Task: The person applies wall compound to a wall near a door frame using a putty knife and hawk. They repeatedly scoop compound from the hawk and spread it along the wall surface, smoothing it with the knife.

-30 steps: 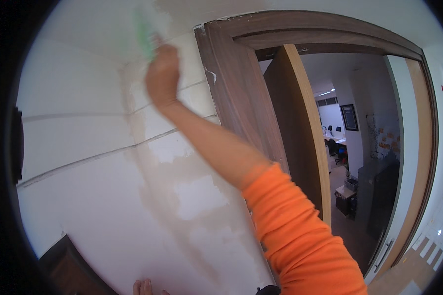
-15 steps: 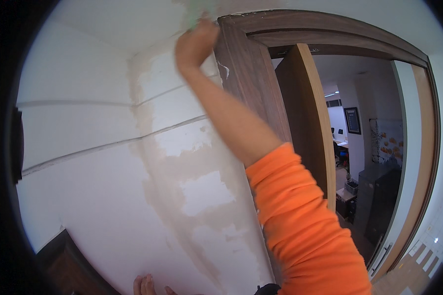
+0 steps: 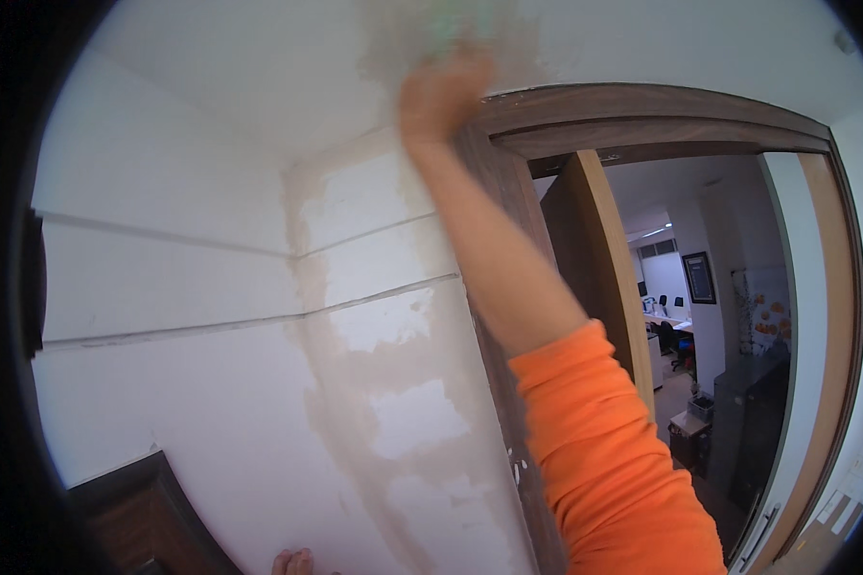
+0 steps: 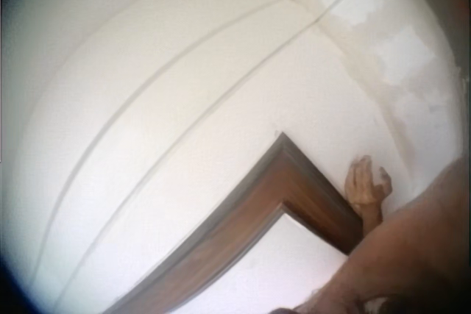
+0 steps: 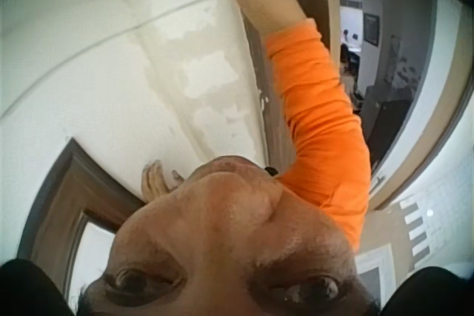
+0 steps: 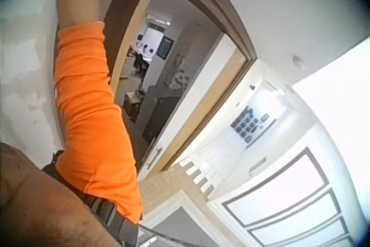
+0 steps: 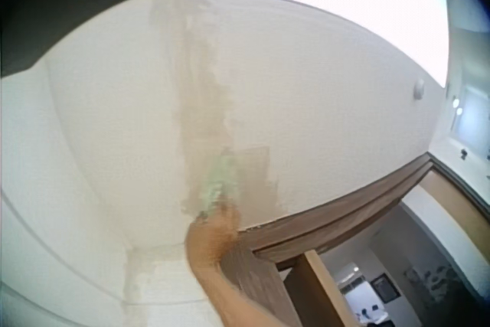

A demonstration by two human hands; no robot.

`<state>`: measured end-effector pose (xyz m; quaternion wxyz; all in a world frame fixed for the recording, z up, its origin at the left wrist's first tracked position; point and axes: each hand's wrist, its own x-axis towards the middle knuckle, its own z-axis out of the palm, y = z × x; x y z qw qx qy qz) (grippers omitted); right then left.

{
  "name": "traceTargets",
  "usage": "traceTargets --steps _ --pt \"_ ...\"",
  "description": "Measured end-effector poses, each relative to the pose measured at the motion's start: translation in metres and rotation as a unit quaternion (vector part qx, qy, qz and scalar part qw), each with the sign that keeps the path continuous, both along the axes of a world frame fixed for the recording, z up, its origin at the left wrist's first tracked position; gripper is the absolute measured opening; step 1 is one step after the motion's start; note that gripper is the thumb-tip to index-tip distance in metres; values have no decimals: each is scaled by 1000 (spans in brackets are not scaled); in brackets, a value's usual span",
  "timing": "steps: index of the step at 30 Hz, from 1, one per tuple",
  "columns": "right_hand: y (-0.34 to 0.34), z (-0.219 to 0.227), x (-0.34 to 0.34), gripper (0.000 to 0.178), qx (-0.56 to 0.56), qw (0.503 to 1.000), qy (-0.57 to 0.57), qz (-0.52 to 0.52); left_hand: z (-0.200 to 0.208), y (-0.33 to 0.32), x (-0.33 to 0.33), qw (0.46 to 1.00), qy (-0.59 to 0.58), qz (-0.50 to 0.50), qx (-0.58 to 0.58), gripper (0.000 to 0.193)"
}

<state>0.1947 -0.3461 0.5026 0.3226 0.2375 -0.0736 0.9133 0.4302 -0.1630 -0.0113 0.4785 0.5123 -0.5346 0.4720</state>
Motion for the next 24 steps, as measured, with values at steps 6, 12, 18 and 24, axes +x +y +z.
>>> traceTargets --steps 6,12,18,24 --pt "-15 -62 83 52 -96 964 247 -35 -10 -2 13 998 -41 31 -34 36" --pt "12 -12 -113 36 -45 999 -17 8 4 5 5 1000 -26 1 4 35" --pt "2 -10 1 38 -48 995 20 -80 0 -3 8 999 -39 -11 -20 38" --pt "-10 -20 18 56 -62 988 53 -131 -3 2 4 1000 -16 -17 -13 37"
